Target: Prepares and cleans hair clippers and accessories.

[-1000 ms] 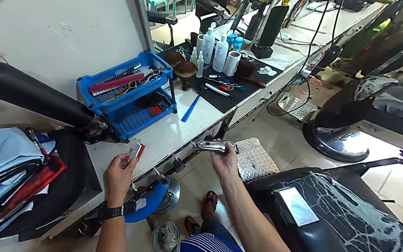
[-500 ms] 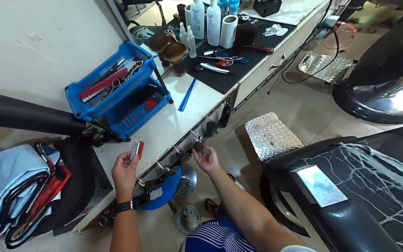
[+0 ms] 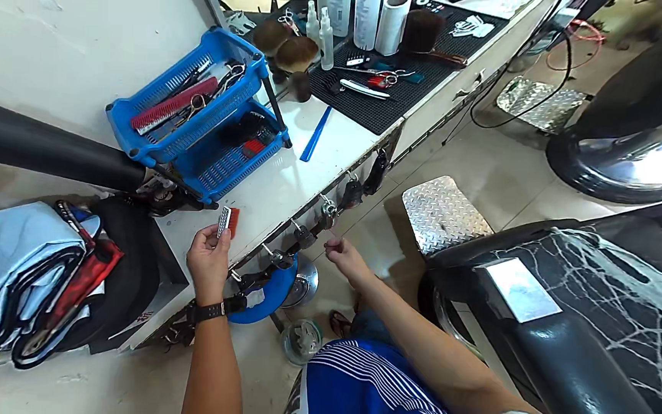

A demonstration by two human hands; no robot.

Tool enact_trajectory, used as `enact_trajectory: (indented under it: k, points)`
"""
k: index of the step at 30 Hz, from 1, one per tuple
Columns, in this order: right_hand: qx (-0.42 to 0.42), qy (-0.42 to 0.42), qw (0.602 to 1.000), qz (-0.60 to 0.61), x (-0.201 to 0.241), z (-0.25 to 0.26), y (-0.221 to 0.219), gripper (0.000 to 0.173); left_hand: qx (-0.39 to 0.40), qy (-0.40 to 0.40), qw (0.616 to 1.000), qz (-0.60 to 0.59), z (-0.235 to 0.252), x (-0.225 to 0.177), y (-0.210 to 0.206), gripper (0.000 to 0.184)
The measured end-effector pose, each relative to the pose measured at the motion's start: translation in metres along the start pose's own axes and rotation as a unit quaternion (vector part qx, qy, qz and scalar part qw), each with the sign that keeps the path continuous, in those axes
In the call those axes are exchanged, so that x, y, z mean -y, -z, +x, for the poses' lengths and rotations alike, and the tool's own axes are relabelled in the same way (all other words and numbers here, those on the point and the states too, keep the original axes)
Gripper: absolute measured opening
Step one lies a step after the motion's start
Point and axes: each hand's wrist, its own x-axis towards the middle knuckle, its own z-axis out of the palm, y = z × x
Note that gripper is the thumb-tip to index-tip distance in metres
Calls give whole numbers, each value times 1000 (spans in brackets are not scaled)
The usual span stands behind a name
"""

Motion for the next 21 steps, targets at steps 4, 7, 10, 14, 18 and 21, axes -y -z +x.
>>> enact_trajectory:
  k: [4,7,10,14,18,21]
  points:
    - [-5,175,965,-196,14,4,-45,88,11,8,999,-31,-2,4,5,30]
    - [-18,175,958,-225,9,27,-57,81,19,9,999,-39,-9,5,10,33]
    - [3,162,945,-284,10,26,-42,64,13,1,1000,-16,-16,7,11,34]
    - [71,108,908,-399,43,-3,5,56,27,-14,999,10,-11,4,10,40]
    - [144,95,827,-535,112,-11,32,49,22,3,997,70,-5,-5,7,36]
    - [180,85,751,-629,170,-4,21,43,20,17,993,111,11,-8,4,35]
